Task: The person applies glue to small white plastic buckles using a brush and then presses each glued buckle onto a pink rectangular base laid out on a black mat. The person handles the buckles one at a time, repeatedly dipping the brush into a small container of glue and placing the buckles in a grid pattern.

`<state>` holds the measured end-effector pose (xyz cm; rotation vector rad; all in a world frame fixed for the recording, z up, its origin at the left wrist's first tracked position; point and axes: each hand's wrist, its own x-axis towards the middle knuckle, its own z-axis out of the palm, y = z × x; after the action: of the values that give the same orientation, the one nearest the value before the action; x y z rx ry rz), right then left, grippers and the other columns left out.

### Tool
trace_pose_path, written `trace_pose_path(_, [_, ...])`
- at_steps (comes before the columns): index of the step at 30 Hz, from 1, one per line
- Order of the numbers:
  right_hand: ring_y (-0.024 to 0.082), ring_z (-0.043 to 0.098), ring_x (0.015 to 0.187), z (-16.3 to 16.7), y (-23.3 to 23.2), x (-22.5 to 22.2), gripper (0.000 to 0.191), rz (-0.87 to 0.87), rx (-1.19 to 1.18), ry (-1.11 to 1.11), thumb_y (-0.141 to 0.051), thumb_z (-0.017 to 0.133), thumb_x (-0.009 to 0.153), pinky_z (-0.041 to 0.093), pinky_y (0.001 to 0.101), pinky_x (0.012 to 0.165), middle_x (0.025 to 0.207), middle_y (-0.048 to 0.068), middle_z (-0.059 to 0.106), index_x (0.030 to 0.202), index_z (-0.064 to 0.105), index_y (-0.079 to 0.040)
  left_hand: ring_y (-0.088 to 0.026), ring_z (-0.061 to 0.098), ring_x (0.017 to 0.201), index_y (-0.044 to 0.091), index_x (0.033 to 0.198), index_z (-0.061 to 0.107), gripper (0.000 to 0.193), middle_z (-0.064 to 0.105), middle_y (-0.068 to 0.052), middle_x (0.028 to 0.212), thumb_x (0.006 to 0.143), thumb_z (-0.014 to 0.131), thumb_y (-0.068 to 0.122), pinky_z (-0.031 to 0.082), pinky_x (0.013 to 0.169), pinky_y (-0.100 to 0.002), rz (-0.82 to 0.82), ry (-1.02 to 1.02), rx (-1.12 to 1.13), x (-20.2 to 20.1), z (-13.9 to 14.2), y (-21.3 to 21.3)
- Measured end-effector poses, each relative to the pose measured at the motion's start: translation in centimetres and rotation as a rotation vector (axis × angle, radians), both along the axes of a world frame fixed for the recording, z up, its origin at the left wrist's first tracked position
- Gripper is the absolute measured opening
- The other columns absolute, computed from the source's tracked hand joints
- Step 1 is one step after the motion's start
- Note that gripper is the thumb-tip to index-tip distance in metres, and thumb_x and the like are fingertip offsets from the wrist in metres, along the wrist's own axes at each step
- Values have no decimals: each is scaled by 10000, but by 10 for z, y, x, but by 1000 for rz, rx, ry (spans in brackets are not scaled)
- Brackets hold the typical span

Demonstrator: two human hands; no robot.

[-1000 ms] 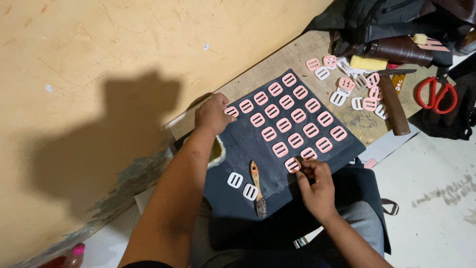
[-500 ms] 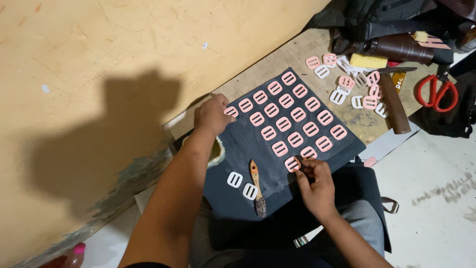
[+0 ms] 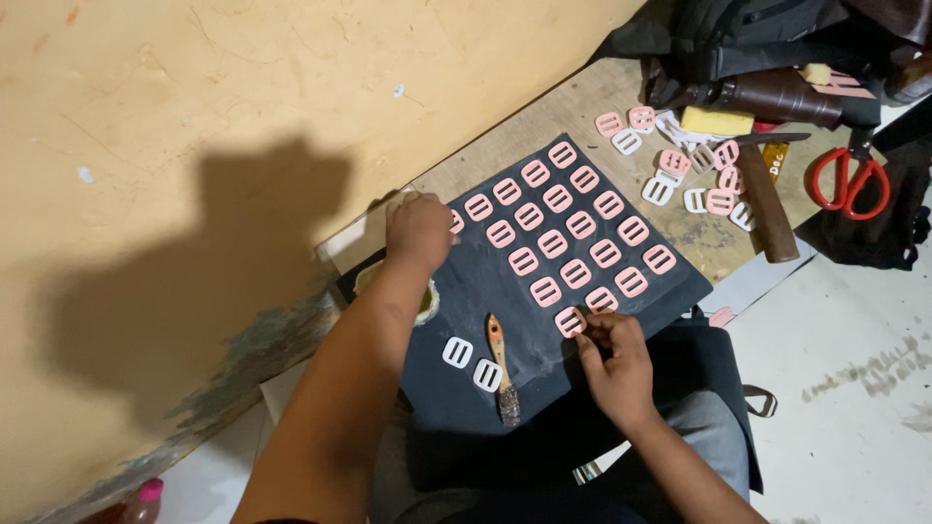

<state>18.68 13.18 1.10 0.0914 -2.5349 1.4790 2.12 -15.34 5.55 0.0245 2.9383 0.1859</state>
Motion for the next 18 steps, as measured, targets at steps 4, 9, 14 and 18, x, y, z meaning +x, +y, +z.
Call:
trace_pose_path(4, [198,708,857,4,0,-1,219,-11,33,-31,-65,736,892,581,301,752,1111,117,626,1084,648,-5,-256,451,1320,148,1090,780,247,610,-40,1305,885,727,275,355,1075,-475,-68,-90,-100,1,2,11])
trace_pose_path(9, [259,683,942,17,-4,6,217,62,74,78,-49,728,882,561,361,817,1111,111,623,1089,663,-38,-289,473,1291,134,1162,737,341,607,-82,1296,938,625,366,304,1095,-526,-33,-187,-66,-2,-2,12])
trace_pose_path(14, [320,624,1014,34,-28,20,263,336,377,167,-154,785,809,460,438,866,1080,76,640,1051,704,-93,-345,593,1096,116,1173,666,419,662,-128,1141,942,627,464,368,949,-621,109,-179,310,-5,-8,-3])
trace_pose_path(18, [326,545,1107,45,-57,24,381,501,449,121,-236,790,773,416,443,901,1208,109,610,1110,711,-77,-227,711,815,43,975,686,251,726,-86,872,949,689,293,555,753,-341,273,571,935,8,4,-7])
